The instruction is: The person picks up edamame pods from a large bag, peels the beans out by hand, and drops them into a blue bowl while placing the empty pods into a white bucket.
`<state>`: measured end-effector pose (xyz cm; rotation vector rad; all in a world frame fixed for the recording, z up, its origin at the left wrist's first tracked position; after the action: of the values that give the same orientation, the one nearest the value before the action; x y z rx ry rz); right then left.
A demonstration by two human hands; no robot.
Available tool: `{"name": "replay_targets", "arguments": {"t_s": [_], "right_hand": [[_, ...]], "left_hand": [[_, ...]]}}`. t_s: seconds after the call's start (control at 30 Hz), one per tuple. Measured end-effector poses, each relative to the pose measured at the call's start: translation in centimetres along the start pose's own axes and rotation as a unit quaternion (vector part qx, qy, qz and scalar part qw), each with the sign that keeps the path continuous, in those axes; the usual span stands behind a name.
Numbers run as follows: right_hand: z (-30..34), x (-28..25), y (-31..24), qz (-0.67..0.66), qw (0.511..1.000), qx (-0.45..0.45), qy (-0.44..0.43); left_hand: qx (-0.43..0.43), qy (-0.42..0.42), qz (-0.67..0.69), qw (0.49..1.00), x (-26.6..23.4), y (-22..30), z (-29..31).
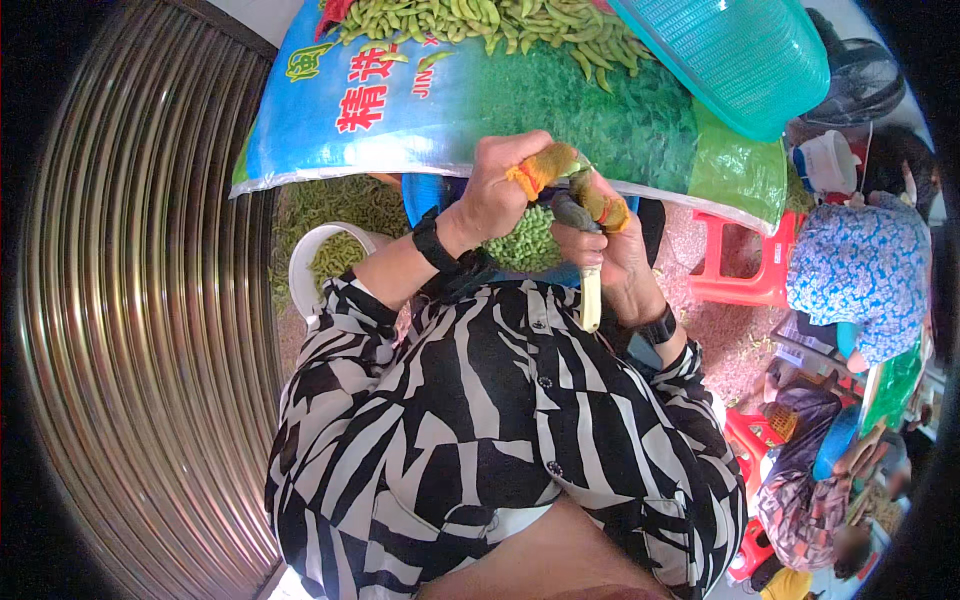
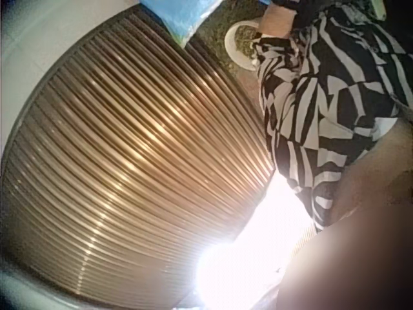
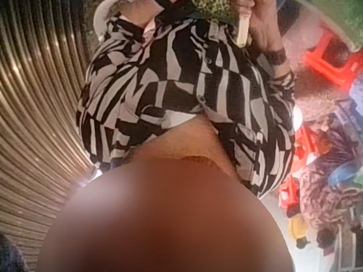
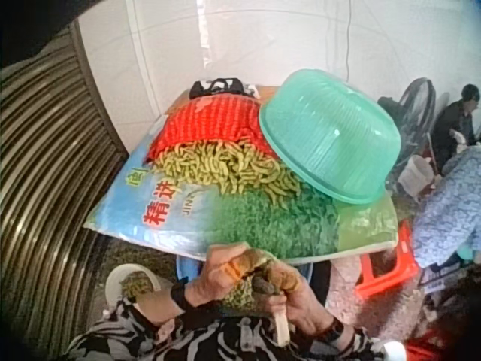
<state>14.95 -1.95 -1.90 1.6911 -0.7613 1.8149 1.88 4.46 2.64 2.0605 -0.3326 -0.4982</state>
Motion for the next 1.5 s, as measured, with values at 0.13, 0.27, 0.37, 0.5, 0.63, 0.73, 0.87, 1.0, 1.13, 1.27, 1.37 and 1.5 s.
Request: {"name": "replay_targets", "arguments": {"t_s": [0.13,0.27,0.37,0.5,0.63,0.73,0.87,1.0,1.13,1.27,1.37,1.5], "right_hand": [[-0.1,0.4,-0.8,0.108,0.983,-0.080,0.124],[0.4,0.1,-1.3,0.278,0.943,-0.131,0.130],[0.7,0.9,-1.5,0.400,0.883,-0.187,0.161],[1.1,-0.6,-2.1,0.456,0.853,-0.212,0.141],[1.3,-1.1,-2.3,0.522,0.807,-0.231,0.154],[1.4,-0.6,-2.1,0.536,0.790,-0.243,0.171],[1.5,-1.8,-2.4,0.520,0.793,-0.252,0.192],[1.1,-1.1,-2.4,0.524,0.778,-0.263,0.226],[2.2,-2.4,-3.7,0.537,0.781,-0.246,0.203],[3.4,-2.2,-3.9,0.537,0.769,-0.257,0.231],[2.8,-2.6,-3.9,0.535,0.781,-0.245,0.208],[1.8,-2.4,-3.1,0.542,0.779,-0.237,0.209]], "left_hand": [[-0.239,0.065,0.303,0.920,1.1,-2.7,1.0],[-0.241,-0.024,0.198,0.950,0.2,-2.7,1.6],[-0.243,-0.059,0.128,0.960,0.0,-1.9,1.4],[-0.205,-0.086,0.107,0.969,0.2,-1.7,1.4],[-0.136,-0.108,0.031,0.984,0.4,-1.5,1.7],[-0.153,-0.116,0.022,0.981,0.6,-1.6,1.9],[-0.158,-0.081,-0.008,0.984,1.2,-2.1,2.0],[-0.225,0.002,0.110,0.968,0.2,-2.0,2.9],[-0.191,0.022,-0.057,0.980,-4.5,1.6,5.3],[-0.269,-0.137,-0.539,0.786,-11.9,2.4,9.1],[-0.320,-0.166,-0.578,0.732,-16.2,1.8,10.8],[-0.116,-0.011,-0.486,0.866,-15.9,3.5,3.5]]}}
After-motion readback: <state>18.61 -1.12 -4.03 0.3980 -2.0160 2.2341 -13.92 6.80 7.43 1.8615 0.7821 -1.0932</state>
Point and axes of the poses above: each hand's wrist, its own z-axis away from the middle knuckle, its own x-axis out of the palm, y = z × x, the point moved 4 cm from there along -z, towards the middle knuckle
